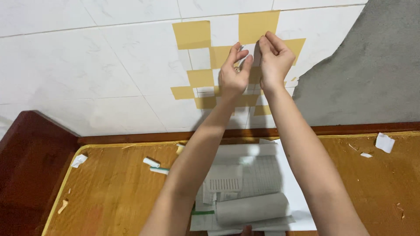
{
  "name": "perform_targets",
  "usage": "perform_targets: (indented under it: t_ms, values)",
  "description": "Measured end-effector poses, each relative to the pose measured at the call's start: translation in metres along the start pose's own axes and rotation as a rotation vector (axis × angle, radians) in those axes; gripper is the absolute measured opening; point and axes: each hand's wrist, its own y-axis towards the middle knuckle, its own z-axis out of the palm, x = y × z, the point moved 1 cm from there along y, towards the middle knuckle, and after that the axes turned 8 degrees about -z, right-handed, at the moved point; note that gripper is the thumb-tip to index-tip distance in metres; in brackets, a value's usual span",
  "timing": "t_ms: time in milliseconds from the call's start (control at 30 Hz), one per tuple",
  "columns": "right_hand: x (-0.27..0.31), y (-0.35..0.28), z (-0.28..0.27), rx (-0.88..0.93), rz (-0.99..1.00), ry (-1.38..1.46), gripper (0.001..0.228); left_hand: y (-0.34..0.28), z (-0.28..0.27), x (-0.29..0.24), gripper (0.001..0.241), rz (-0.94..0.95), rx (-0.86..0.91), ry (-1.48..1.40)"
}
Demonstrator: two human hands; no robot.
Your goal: Cutting and applying small vinyl squares to a wall in a checkered pattern
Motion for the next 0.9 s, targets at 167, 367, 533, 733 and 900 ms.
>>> perform_targets:
  t_ms: [167, 367, 533, 733, 900]
  values:
    - [0.000, -0.003, 0.014, 0.037, -0.200, -0.182, 0.013, 0.034, -0.021, 0.031, 0.053, -0.021, 0.293, -0.036]
    - [-0.052, 0.014, 0.008, 0.214, -0.717, -0.624, 0.023, 0.057, -0.052, 0.048, 0.063, 0.199, 0.322, 0.227]
    - [-0.002, 0.013, 0.018, 0.340, -0.771, -0.693, 0.014, 0.069, -0.096, -0.019, 0.023, 0.234, 0.102, 0.416]
    - [-0.006, 0.022, 0.026, 0.353, -0.814, -0.901, 0.017, 0.080, -0.115, -0.032, 0.010, 0.558, 0.086, 0.644]
    - [-0.014, 0.025, 0.032, 0.313, -0.892, -0.959, 0.017, 0.083, -0.115, -0.020, 0.009, 0.587, 0.107, 0.730]
